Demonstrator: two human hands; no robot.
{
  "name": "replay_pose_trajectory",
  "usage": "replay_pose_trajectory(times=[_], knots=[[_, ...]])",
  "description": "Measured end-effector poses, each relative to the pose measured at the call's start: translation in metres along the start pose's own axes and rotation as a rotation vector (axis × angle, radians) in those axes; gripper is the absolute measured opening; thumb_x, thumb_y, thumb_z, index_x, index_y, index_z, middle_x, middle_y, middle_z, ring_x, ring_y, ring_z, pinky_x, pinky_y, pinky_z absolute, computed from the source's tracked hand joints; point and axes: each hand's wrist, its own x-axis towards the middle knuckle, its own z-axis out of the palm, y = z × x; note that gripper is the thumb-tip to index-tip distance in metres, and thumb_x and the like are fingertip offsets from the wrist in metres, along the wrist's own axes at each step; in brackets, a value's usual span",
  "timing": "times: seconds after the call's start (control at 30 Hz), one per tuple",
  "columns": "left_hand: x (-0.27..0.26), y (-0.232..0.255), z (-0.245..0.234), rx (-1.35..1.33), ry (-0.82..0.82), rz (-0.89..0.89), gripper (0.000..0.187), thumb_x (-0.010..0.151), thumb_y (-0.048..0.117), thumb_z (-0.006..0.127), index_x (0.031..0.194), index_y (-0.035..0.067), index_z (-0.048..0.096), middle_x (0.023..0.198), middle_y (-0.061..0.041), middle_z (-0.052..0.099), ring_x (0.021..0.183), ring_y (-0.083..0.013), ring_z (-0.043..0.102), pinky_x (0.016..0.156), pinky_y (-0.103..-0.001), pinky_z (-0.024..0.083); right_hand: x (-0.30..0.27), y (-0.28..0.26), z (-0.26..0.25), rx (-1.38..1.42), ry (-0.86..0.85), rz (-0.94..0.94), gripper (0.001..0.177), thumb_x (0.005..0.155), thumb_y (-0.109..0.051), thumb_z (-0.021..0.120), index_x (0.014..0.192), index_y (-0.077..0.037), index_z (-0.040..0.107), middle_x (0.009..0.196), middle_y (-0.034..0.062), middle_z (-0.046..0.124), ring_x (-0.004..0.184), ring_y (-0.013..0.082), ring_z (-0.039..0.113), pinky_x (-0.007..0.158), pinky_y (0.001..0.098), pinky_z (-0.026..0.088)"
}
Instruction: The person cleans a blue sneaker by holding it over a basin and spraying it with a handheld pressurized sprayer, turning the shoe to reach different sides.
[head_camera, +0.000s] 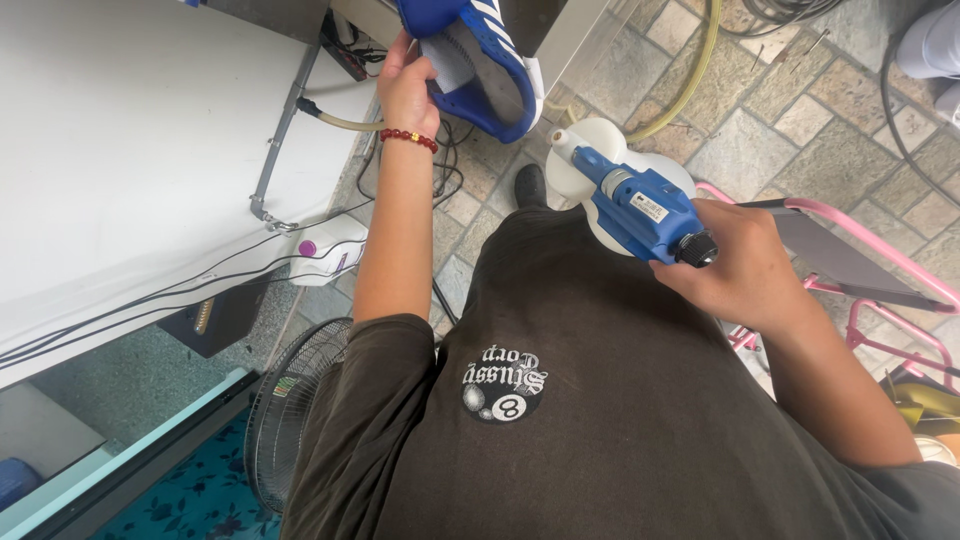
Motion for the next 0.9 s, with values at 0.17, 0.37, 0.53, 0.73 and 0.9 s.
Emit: replay_pose_trajectory(times=[0.17,0.37,0.53,0.73,0.9], knots=[[0.000,-0.004,0.000,0.044,-0.007,0.068,0.065,0.080,-0.018,0.052,0.144,-0.005,0.055,0.138,-0.017,0.062,0.114,-0.0210,0.061,0.086,-0.029,0.050,0.003,-0.003,0.000,0.023,0.012,-0.059,0.038,0.069,-0.016,0.080,0.097,0.007,0.067,0.080,0.0204,0.067,0.069,0.0323,0.067,0.068,0.0392,0.052],[-0.003,-0.006,0.002,0.031,-0.004,0.094,0.064,0.081,-0.019,0.054,0.143,-0.006,0.056,0.138,-0.019,0.061,0.115,-0.0217,0.060,0.083,-0.029,0.048,0.003,-0.006,-0.004,0.016,0.002,-0.024,0.038,0.068,-0.015,0.080,0.099,0.006,0.069,0.081,0.0201,0.069,0.070,0.0310,0.070,0.068,0.0386,0.053],[-0.009,-0.003,0.004,0.048,-0.007,0.101,0.066,0.080,-0.018,0.053,0.144,-0.006,0.054,0.141,-0.019,0.059,0.124,-0.0234,0.058,0.090,-0.029,0.049,0.007,-0.008,-0.005,0.027,0.007,-0.083,0.039,0.068,-0.013,0.079,0.100,0.006,0.069,0.081,0.0199,0.069,0.072,0.0298,0.071,0.070,0.0385,0.054],[-0.012,-0.005,0.006,0.113,0.005,0.172,0.061,0.081,-0.016,0.052,0.141,-0.007,0.056,0.141,-0.018,0.059,0.132,-0.0255,0.055,0.101,-0.032,0.048,0.008,-0.002,-0.011,-0.009,-0.077,0.058,0.033,0.068,-0.014,0.081,0.093,0.004,0.070,0.075,0.0176,0.071,0.064,0.0265,0.072,0.066,0.0362,0.055],[-0.009,-0.018,0.005,0.321,0.211,0.316,0.038,0.089,-0.008,0.059,0.127,-0.007,0.061,0.133,-0.018,0.066,0.126,-0.0260,0.063,0.106,-0.033,0.048,-0.004,0.012,-0.018,0.108,0.016,-0.144,0.040,0.069,-0.014,0.079,0.105,0.003,0.071,0.083,0.0126,0.073,0.071,0.0200,0.072,0.070,0.0318,0.054]])
